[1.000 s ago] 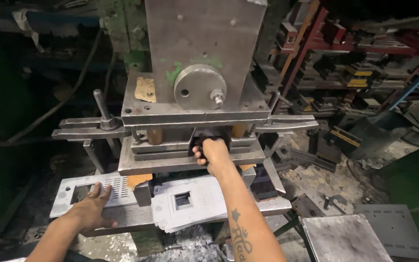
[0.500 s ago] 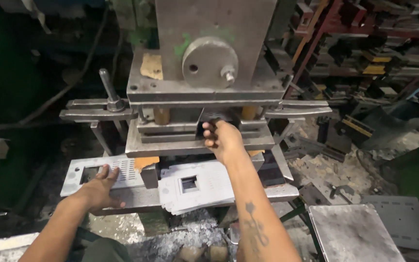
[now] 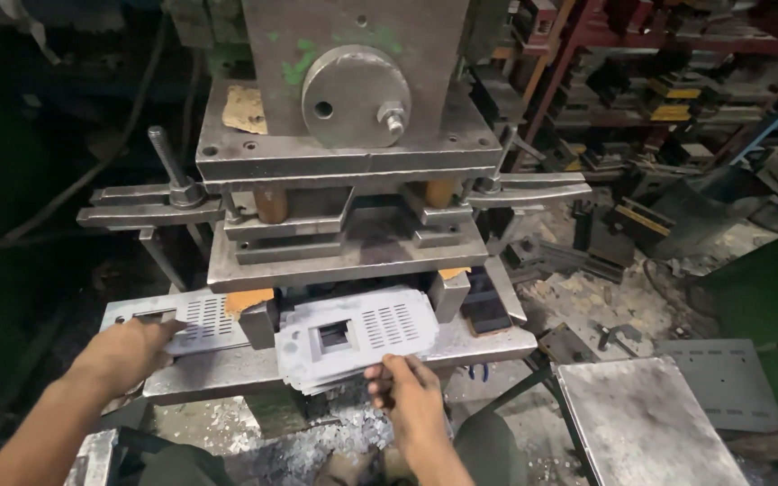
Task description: Manually operating an industrial stamping press to punch and form metal sheet components.
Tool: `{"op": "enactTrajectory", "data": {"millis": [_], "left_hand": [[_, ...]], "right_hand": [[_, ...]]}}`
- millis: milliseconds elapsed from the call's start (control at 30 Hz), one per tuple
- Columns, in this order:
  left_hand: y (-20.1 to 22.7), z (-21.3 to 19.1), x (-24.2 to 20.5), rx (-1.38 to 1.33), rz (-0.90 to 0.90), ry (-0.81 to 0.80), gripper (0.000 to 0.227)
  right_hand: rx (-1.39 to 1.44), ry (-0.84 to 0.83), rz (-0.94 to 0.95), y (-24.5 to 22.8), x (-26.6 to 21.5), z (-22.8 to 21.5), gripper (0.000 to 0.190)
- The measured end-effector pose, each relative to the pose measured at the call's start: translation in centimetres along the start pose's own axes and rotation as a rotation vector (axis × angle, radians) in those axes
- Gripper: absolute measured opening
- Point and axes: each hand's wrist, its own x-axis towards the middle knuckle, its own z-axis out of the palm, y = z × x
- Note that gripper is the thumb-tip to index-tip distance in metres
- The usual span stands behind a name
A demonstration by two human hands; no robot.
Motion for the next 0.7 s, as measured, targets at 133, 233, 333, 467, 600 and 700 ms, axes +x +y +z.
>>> {"op": "enactTrajectory", "data": {"millis": [133, 233, 333, 467, 600, 700], "left_hand": [[-2.1, 1.0, 0.8, -0.064, -0.023, 0.029, 0.054], [-2.4, -1.4, -2.2, -0.266, 0.012, 0.052, 0.054], [-1.6, -5.0, -6.7, -0.400, -0.068, -0.081, 0.062], [-2.2, -7.7, -11.0, -0.688, -0.144, -0.357, 0.040], [0.7, -11.8, -15.8, -0.764, -0.060, -0.411, 0.043], [5.4, -13.0, -17.2, -0.582, 0.055, -0.242, 0.036]], "right_hand": [[-0.183, -0.016, 0.035, -0.5, -0.8, -0.3, 0.025], [-0.273, -0.024, 0.100, 0.0, -1.2, -0.8, 0.031], [-0.315, -0.040, 0.108, 1.3, -1.4, -1.6, 0.031], [-0.365, -0.185, 0.140, 4.3, -1.0, -2.9, 0.021], [-0.485, -0.473, 0.042, 4.5, -5.9, -0.1, 0.021], [-0.275, -0.917, -0.163, 7.5, -5.6, 0.9, 0.046]]}}
